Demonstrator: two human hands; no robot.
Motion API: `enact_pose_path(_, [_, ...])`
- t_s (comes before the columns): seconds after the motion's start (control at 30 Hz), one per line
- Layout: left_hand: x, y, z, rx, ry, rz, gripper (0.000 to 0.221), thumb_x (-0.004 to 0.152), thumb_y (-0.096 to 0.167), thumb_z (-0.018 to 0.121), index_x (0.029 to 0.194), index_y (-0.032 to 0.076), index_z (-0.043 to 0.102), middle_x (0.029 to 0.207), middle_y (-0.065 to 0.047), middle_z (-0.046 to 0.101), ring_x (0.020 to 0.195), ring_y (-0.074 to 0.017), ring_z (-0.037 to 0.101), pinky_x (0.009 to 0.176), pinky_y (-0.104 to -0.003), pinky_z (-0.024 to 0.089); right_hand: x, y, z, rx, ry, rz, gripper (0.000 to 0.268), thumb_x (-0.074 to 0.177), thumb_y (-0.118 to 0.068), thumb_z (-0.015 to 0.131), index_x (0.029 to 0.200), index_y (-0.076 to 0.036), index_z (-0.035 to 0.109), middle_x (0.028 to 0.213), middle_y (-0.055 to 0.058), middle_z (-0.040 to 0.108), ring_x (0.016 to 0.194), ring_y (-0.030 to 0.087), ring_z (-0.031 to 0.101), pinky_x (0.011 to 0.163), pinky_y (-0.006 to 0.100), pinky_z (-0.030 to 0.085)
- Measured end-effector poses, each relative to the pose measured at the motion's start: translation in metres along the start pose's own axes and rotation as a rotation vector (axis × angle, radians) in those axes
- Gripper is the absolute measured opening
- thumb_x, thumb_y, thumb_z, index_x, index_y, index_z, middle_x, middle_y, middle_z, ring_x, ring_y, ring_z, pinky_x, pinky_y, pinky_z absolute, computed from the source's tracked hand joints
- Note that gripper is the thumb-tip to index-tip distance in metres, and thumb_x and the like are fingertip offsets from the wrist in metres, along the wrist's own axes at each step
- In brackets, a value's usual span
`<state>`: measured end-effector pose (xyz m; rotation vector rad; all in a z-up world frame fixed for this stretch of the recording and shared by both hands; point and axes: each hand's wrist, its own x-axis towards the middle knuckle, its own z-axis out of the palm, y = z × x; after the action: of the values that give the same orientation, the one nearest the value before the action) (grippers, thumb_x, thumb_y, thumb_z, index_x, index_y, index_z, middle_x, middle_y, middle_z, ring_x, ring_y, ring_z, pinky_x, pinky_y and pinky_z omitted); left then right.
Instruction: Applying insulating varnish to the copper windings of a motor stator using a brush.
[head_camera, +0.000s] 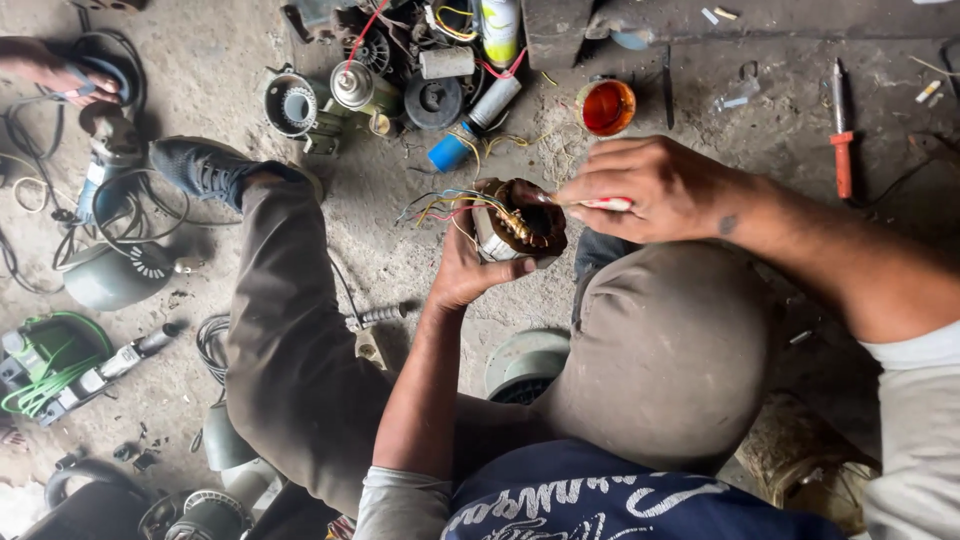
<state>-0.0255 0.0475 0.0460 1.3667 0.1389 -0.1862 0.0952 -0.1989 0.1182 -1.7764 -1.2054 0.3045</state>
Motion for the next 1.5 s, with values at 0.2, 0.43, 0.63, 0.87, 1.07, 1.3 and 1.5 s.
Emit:
enact_pose_path(0.2, [0.000, 0.009, -0.014, 0.081, -0.007, -0.026, 0.103, 0.053, 0.018, 0.098, 0.140, -0.001, 0.047, 0.131, -0.021, 0.061, 0.125, -0.0349, 0.058, 0.113, -0.049, 0.044, -0.017, 0.014, -0.024, -0.026, 0.066, 0.205, 0.011, 0.091, -0.001, 0.072, 0.102, -0.003, 0.073, 0.085, 0.016, 0.072, 0.064, 0.027, 0.064, 0.053, 0.037, 0.052])
enact_pose_path(0.43, [-0.001, -0.021, -0.023, -0.092, 0.200, -0.286, 0.105, 0.064, 0.018, 0.086, 0.150, -0.007, 0.032, 0.137, -0.030, 0.051, 0.119, -0.0436, 0.059, 0.090, -0.047, 0.060, -0.096, 0.104, -0.010, -0.207, 0.352, 0.594, 0.014, 0.100, 0.001, 0.076, 0.114, 0.003, 0.075, 0.086, 0.009, 0.073, 0.064, 0.018, 0.060, 0.056, 0.029, 0.046])
enact_pose_path(0.63, [0.006, -0.030, -0.025, -0.070, 0.188, -0.270, 0.096, 0.062, 0.015, 0.088, 0.142, -0.006, 0.041, 0.127, -0.025, 0.057, 0.115, -0.0403, 0.061, 0.097, -0.048, 0.058, -0.095, 0.200, 0.063, -0.419, 0.309, 0.471, 0.017, 0.088, -0.011, 0.085, 0.100, 0.000, 0.081, 0.158, 0.027, 0.039, 0.143, 0.047, 0.036, 0.120, 0.055, 0.028])
enact_pose_path(0.87, [0.009, -0.030, -0.020, -0.075, 0.171, -0.267, 0.093, 0.063, 0.015, 0.088, 0.142, -0.002, 0.043, 0.128, -0.022, 0.060, 0.117, -0.0354, 0.061, 0.104, -0.044, 0.051, -0.097, 0.200, 0.066, -0.522, 0.162, 0.624, 0.014, 0.087, -0.015, 0.081, 0.098, -0.006, 0.080, 0.168, 0.014, 0.033, 0.151, 0.048, 0.019, 0.121, 0.059, 0.021])
enact_pose_path(1.07, [0.004, -0.016, -0.015, -0.153, 0.139, -0.190, 0.080, 0.070, 0.000, 0.083, 0.140, 0.001, 0.044, 0.125, -0.017, 0.065, 0.110, -0.0281, 0.066, 0.101, -0.038, 0.053, -0.125, 0.140, 0.039, -0.167, 0.568, 0.515, 0.014, 0.098, 0.006, 0.074, 0.112, 0.007, 0.073, 0.113, 0.020, 0.063, 0.093, 0.032, 0.063, 0.080, 0.038, 0.053])
enact_pose_path(1.3, [0.002, -0.004, -0.011, -0.127, 0.085, -0.130, 0.096, 0.063, 0.012, 0.088, 0.147, -0.001, 0.042, 0.134, -0.021, 0.061, 0.122, -0.0347, 0.061, 0.112, -0.045, 0.046, -0.113, 0.048, 0.013, 0.407, 0.664, 0.466, 0.017, 0.110, 0.005, 0.049, 0.125, 0.008, 0.056, 0.105, 0.020, 0.065, 0.090, 0.022, 0.063, 0.087, 0.033, 0.057])
enact_pose_path(1.5, [-0.002, -0.009, -0.013, -0.131, 0.057, 0.028, 0.115, 0.053, 0.008, 0.101, 0.149, -0.002, 0.038, 0.142, -0.027, 0.053, 0.141, -0.0396, 0.045, 0.120, -0.054, 0.035, -0.048, 0.020, 0.005, 0.359, 0.444, 0.264, 0.018, 0.098, -0.003, 0.066, 0.113, 0.004, 0.073, 0.082, 0.021, 0.072, 0.071, 0.026, 0.070, 0.069, 0.040, 0.058])
